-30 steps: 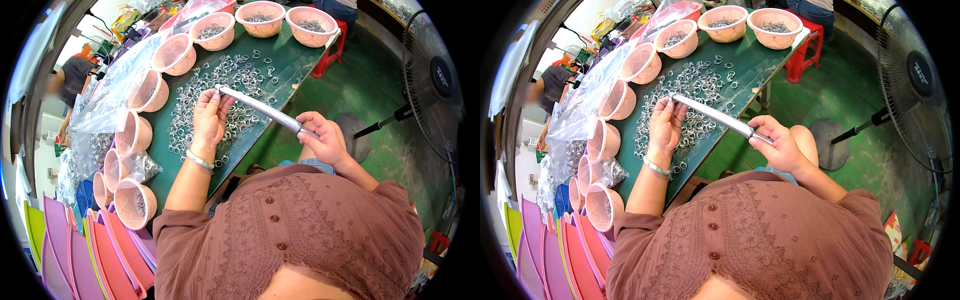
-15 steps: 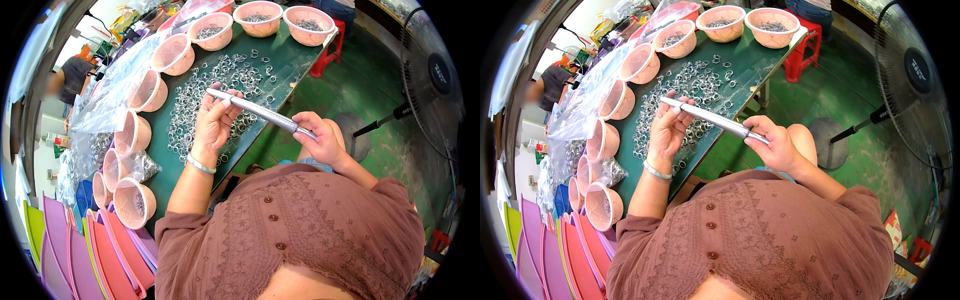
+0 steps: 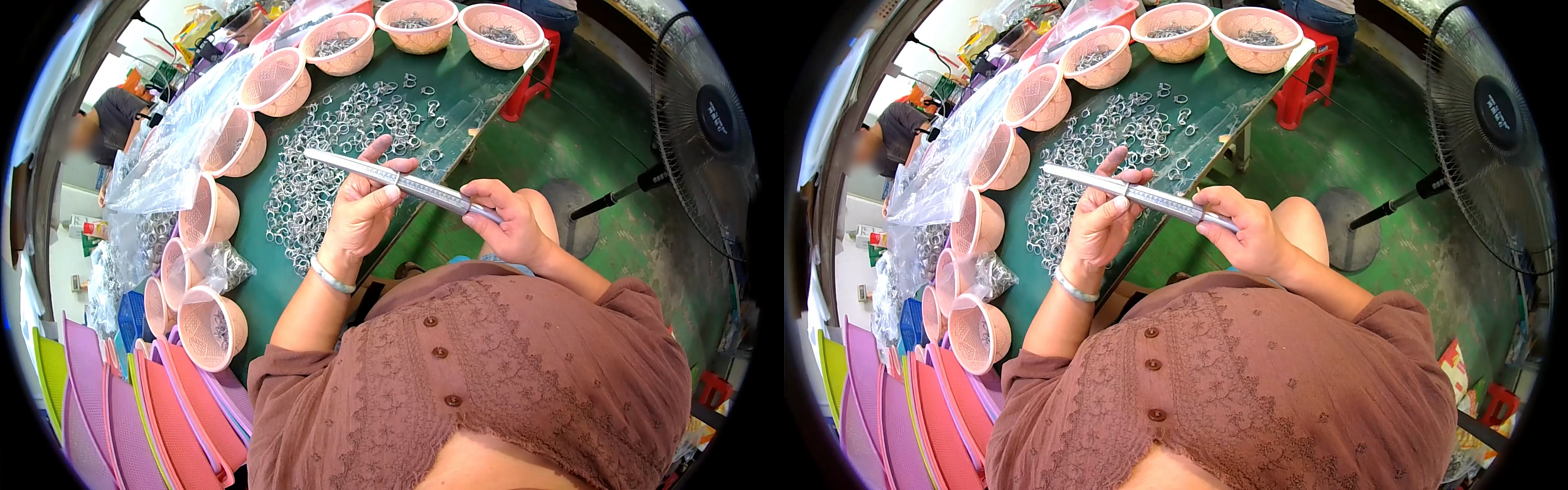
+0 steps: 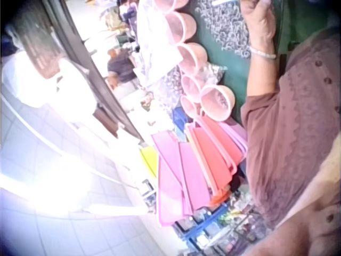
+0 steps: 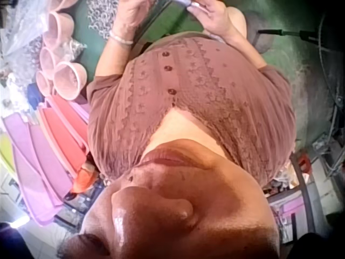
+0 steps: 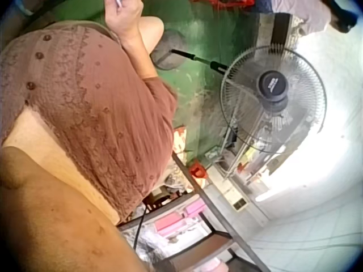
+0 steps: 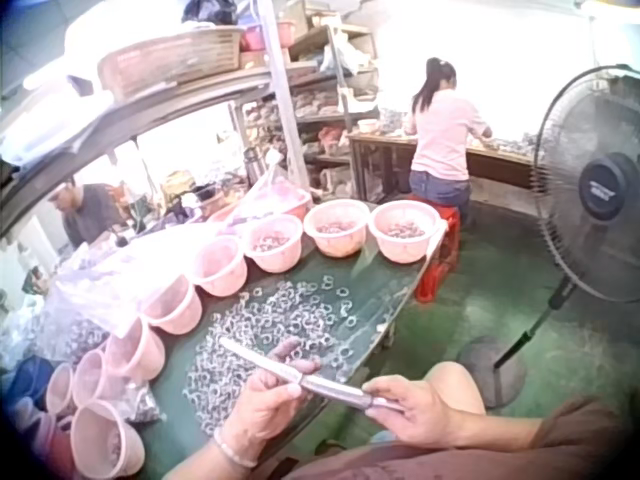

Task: The person picks up metal rings from a pile and places them onto a graduated measuring rod to check their size before sorting them into different bins.

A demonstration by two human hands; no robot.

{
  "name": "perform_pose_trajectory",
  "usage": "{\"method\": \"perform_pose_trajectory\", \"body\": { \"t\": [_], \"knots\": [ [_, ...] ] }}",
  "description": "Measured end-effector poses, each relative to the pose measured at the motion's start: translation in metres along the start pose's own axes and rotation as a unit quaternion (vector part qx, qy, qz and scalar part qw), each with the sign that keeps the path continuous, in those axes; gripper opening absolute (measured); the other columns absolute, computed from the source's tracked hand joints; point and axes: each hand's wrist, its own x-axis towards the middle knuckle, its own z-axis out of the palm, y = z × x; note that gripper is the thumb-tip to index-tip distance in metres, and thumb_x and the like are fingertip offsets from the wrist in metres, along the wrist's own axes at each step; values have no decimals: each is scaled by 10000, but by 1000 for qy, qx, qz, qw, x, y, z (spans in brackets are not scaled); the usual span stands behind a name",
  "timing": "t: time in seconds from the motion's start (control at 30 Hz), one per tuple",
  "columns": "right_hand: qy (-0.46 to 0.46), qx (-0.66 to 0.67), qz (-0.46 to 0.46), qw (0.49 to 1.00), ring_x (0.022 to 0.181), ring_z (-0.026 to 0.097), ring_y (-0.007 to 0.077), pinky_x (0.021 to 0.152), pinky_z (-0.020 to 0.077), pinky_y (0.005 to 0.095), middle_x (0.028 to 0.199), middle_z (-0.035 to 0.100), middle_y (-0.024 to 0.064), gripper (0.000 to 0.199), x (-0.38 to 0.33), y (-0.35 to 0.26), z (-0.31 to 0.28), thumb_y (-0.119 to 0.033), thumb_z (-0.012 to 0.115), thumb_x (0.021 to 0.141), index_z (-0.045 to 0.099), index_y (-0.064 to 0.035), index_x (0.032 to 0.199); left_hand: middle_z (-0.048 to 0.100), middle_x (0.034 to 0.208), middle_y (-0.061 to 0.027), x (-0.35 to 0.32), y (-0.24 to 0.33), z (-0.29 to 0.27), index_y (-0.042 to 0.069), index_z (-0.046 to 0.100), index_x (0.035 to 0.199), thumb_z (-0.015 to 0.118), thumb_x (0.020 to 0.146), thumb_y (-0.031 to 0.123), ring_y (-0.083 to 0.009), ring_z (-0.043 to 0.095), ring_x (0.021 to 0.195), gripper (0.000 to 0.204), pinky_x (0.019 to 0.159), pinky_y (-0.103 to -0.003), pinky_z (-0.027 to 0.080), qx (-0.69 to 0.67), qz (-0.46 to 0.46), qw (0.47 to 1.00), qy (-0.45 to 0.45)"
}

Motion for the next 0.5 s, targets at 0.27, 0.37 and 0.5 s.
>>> {"method": "perform_pose_trajectory", "body": {
  "t": [0.27,0.37,0.5],
  "knots": [
    [2,-8,-16,1000,752,590,150,673,450,233,853,604,117,314,1,1,-1,60,577,758,480,8,1051,564,1071,-108,-1,4,3,17,279,1299,610,732,-40,-170,540,968,659,881,-290,402,42,5,999,11],
    [1,-18,-26,999,757,596,166,681,454,240,862,607,125,317,2,1,-3,65,576,754,479,9,1050,562,1045,-98,1,4,3,10,285,1295,619,724,-37,-167,534,969,664,860,-280,407,71,21,997,19],
    [2,-18,-33,999,757,598,172,683,457,244,864,605,126,323,2,3,-5,69,577,748,477,8,1049,564,1004,-103,1,3,3,-12,284,1289,639,710,-28,-171,530,974,679,854,-279,413,114,39,992,30]
  ]
}}
